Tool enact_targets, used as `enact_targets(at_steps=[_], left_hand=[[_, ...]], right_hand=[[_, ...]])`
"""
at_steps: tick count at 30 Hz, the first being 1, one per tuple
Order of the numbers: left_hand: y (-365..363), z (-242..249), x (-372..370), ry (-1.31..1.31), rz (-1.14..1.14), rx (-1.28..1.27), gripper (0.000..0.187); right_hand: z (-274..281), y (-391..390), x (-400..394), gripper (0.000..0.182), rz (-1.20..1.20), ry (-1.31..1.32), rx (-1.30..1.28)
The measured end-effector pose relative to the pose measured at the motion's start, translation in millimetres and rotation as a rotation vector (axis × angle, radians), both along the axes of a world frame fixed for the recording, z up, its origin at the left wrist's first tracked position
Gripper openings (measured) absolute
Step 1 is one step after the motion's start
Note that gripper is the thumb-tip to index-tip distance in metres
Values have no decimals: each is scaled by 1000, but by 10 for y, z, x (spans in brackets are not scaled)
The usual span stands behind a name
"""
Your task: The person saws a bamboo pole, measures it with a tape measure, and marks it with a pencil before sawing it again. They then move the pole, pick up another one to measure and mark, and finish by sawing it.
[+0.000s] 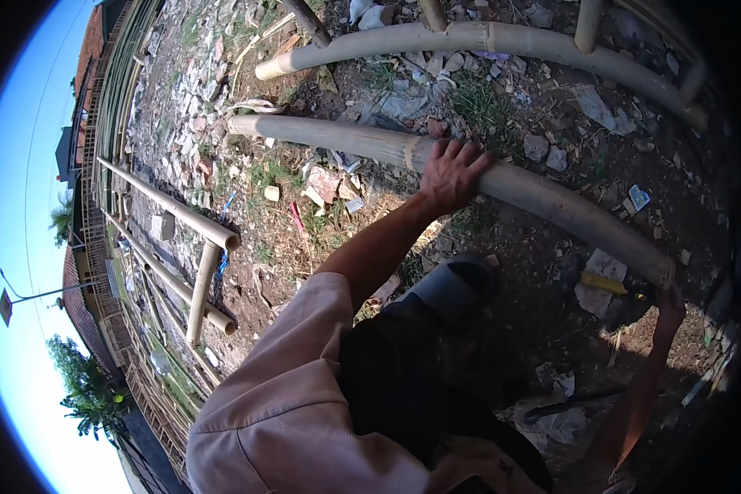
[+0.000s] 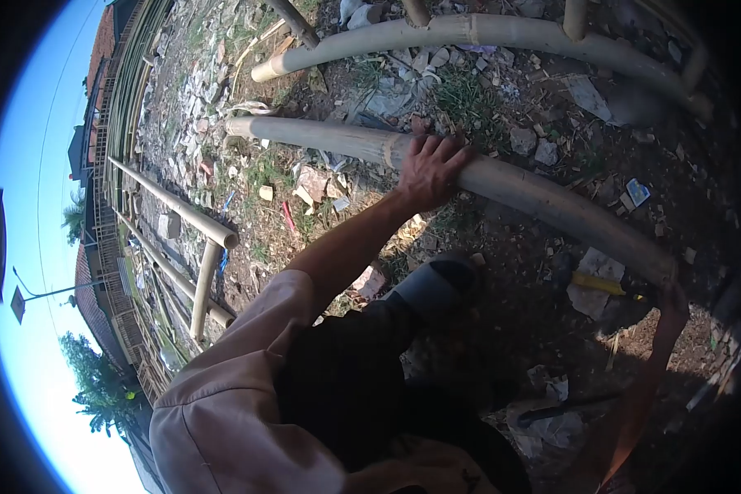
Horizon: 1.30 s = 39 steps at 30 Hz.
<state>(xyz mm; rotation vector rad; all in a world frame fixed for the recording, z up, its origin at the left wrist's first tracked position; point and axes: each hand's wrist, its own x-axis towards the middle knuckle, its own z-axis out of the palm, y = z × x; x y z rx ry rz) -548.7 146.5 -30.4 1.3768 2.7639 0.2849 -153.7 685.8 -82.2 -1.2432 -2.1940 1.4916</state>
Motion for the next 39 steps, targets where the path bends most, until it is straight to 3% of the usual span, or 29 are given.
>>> enact_targets(at_steps=[4,6,7,10,12,14,15,17,21,23,25,27,32,36,39], left_hand=[[131,40,-119,-11,-12,-33,76],[119,44,-31,7,-39,-16,69],[99,42,85,-102,-14,2,68],[45,-28,464,51,0,60,75],[89,21,296,12,-13,43,78],[126,131,171,-160,-22,-5,78],[102,83,162,-131,-14,11,78],[65,9,146,-57,-19,22,77],[-1,73,161,-11,-18,63,77],[-49,65,201,25,-14,54,79],[-44,125,200,11,-66,55,81],[-34,113,159,-37,-110,34,84],[-14,152,207,-18,-127,-5,87],[38,173,120,-24,-114,-28,87],[181,161,-77,-14,-123,0,86]], right_hand=[[-80,-60,78,37,-76,54,-30],[-79,74,71,37,-24,-27,125],[-80,204,83,39,6,-86,170],[-166,560,106,42,29,-78,50],[-160,565,-42,42,-17,-26,12],[-94,595,-167,43,141,-262,424],[-170,580,-123,43,151,-275,423],[-386,606,1,44,118,-120,213],[-84,355,-180,41,88,-191,325],[-333,500,-40,38,42,-21,43],[273,-26,-208,34,75,-131,107],[513,-318,-293,30,13,-97,146],[356,-340,-284,31,-132,-56,139],[428,-388,-242,29,-78,-109,102],[463,-468,-286,25,-145,24,-63]])
